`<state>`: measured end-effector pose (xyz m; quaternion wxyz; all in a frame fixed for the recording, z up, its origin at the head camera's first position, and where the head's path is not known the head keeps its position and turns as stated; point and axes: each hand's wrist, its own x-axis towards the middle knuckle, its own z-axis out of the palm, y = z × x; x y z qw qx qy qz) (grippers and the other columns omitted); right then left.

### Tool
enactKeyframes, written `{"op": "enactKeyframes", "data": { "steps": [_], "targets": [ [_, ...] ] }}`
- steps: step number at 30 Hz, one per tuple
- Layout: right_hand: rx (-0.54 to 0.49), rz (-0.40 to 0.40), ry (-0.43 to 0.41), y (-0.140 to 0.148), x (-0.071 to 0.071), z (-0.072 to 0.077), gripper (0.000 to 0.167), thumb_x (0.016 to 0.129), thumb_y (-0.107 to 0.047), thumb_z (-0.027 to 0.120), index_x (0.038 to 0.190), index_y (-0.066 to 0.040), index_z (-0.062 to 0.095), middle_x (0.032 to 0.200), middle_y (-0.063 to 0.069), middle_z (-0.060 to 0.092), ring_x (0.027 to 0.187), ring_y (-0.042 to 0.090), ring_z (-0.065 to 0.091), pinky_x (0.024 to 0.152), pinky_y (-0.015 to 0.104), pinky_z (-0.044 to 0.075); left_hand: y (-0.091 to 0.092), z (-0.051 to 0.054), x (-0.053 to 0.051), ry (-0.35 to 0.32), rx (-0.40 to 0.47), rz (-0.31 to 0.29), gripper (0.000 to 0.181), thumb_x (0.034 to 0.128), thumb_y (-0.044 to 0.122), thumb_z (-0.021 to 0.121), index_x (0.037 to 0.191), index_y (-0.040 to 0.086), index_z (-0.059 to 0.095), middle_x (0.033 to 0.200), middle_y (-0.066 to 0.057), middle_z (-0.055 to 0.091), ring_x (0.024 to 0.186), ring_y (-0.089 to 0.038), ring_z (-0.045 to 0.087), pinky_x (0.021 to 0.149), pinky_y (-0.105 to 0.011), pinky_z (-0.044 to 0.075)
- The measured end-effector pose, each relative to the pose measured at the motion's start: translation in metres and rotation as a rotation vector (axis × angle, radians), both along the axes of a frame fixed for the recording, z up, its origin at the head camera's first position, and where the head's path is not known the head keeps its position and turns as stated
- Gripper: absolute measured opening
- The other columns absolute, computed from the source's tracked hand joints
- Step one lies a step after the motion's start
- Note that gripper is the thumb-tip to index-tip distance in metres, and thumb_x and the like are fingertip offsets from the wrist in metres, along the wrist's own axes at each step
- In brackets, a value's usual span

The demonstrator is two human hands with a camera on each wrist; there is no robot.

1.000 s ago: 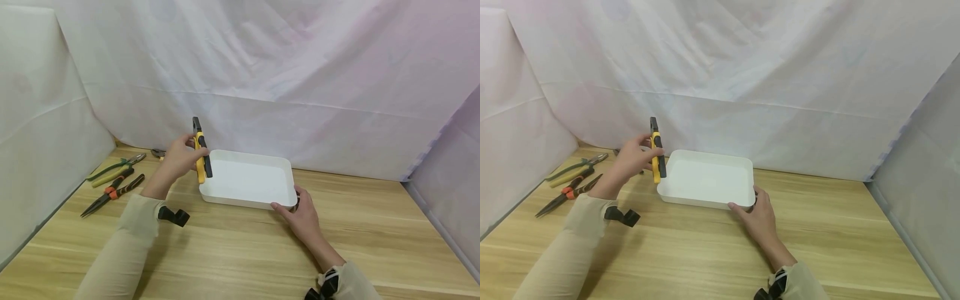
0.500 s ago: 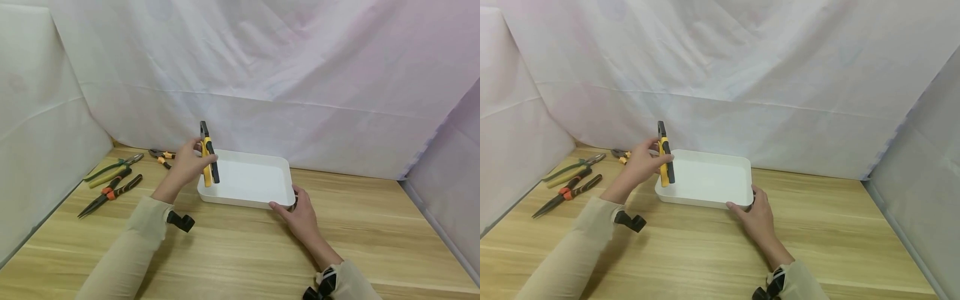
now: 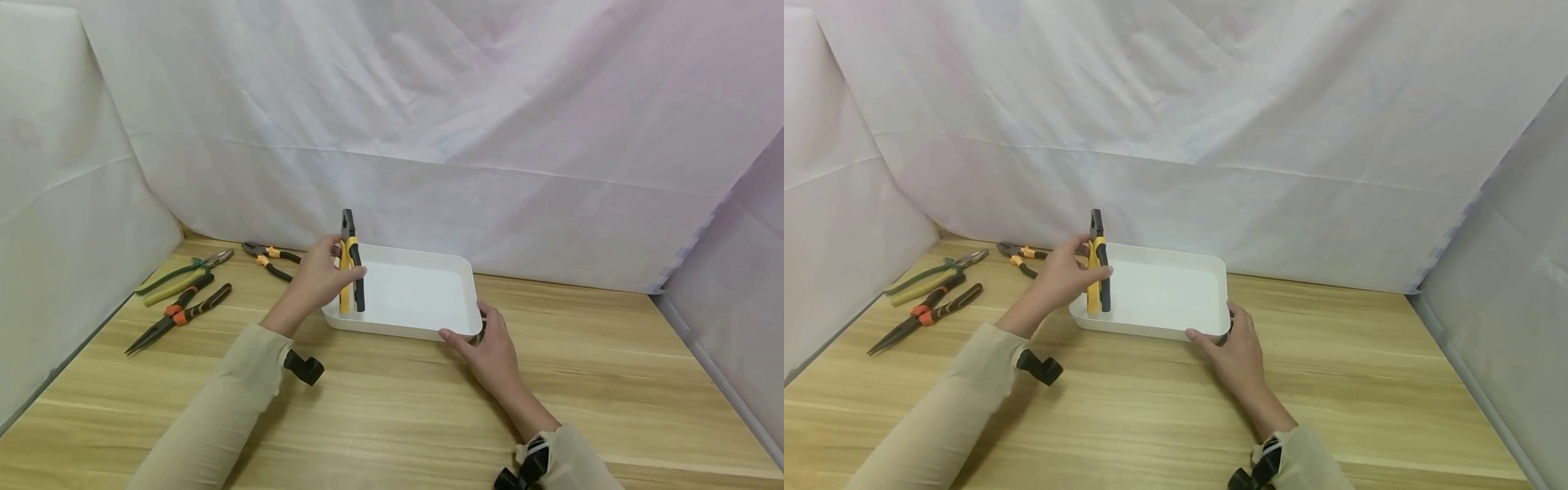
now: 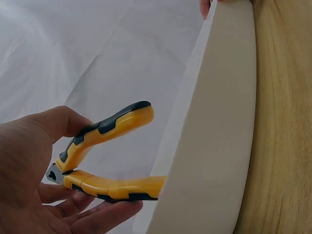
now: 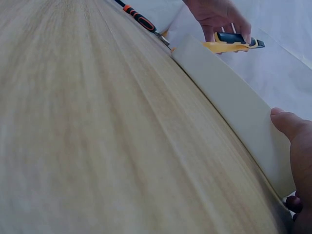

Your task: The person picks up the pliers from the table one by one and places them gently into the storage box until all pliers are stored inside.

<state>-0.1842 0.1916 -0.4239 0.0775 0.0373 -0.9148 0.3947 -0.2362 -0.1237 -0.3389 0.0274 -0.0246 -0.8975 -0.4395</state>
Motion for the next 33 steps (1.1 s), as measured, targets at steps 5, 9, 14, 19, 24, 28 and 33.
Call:
{"op": "enactKeyframes", "data": {
  "steps": [5,9,14,19,24,28,33],
  "targets": [
    [0.001,-0.004,-0.002,0.001,0.001,0.001,0.1,0.083,-0.056,0.078,0.154,-0.005,0.031,0.142,0.016,0.047,0.126,0.029,0.051,0.102,0.046,0.043,0.004,-0.004,0.001,-0.02,-0.02,0.003,0.083,0.0882,0.037,0.074,0.156,0.009,0.034,0.135,-0.014,0.053,0.081,-0.023,0.056,0.064,-0.03,0.05],
    [-0.002,-0.002,0.0,0.001,0.001,0.001,0.099,0.083,-0.055,0.078,0.154,-0.005,0.031,0.142,0.016,0.047,0.124,0.029,0.052,0.1,0.044,0.043,0.007,-0.008,0.0,-0.029,-0.045,0.002,0.083,0.087,0.036,0.075,0.155,0.009,0.036,0.137,-0.014,0.053,0.086,-0.025,0.058,0.066,-0.032,0.051],
    [-0.009,0.0,0.0,0.0,0.001,0.002,0.098,0.083,-0.055,0.078,0.154,-0.006,0.031,0.142,0.016,0.047,0.126,0.029,0.051,0.101,0.044,0.042,0.01,-0.014,0.0,-0.006,-0.1,-0.007,0.082,0.0847,0.035,0.076,0.153,0.008,0.039,0.131,-0.013,0.057,0.083,-0.025,0.057,0.065,-0.032,0.05],
    [-0.005,0.003,0.007,0.0,0.001,0.001,0.098,0.083,-0.055,0.078,0.154,-0.006,0.031,0.141,0.016,0.047,0.125,0.029,0.051,0.101,0.045,0.043,0.012,-0.018,-0.001,0.016,-0.122,-0.011,0.08,0.0849,0.033,0.077,0.152,0.009,0.041,0.128,-0.013,0.058,0.078,-0.024,0.056,0.062,-0.031,0.048],
    [-0.009,0.009,0.028,0.0,-0.001,0.001,0.097,0.083,-0.053,0.079,0.156,-0.013,0.031,0.143,0.015,0.047,0.129,0.031,0.049,0.107,0.05,0.042,0.012,-0.019,0.0,0.017,-0.14,-0.01,0.078,0.0854,0.034,0.076,0.151,0.009,0.042,0.13,-0.013,0.058,0.084,-0.025,0.058,0.064,-0.031,0.049],
    [0.022,0.002,0.033,0.0,0.0,0.002,0.088,0.083,-0.053,0.079,0.151,-0.014,0.04,0.141,0.016,0.049,0.128,0.032,0.05,0.108,0.051,0.042,0.013,-0.018,0.001,0.006,-0.153,-0.017,0.079,0.0854,0.036,0.075,0.152,0.01,0.042,0.133,-0.014,0.057,0.086,-0.026,0.059,0.064,-0.032,0.049],
    [0.051,-0.012,0.023,0.0,0.001,0.002,0.082,0.083,-0.055,0.078,0.145,-0.012,0.047,0.137,0.016,0.05,0.119,0.031,0.053,0.102,0.048,0.044,0.014,-0.019,0.0,-0.02,-0.188,-0.034,0.082,0.0865,0.039,0.073,0.155,0.009,0.039,0.137,-0.016,0.056,0.091,-0.025,0.059,0.067,-0.031,0.049]
  ]
}}
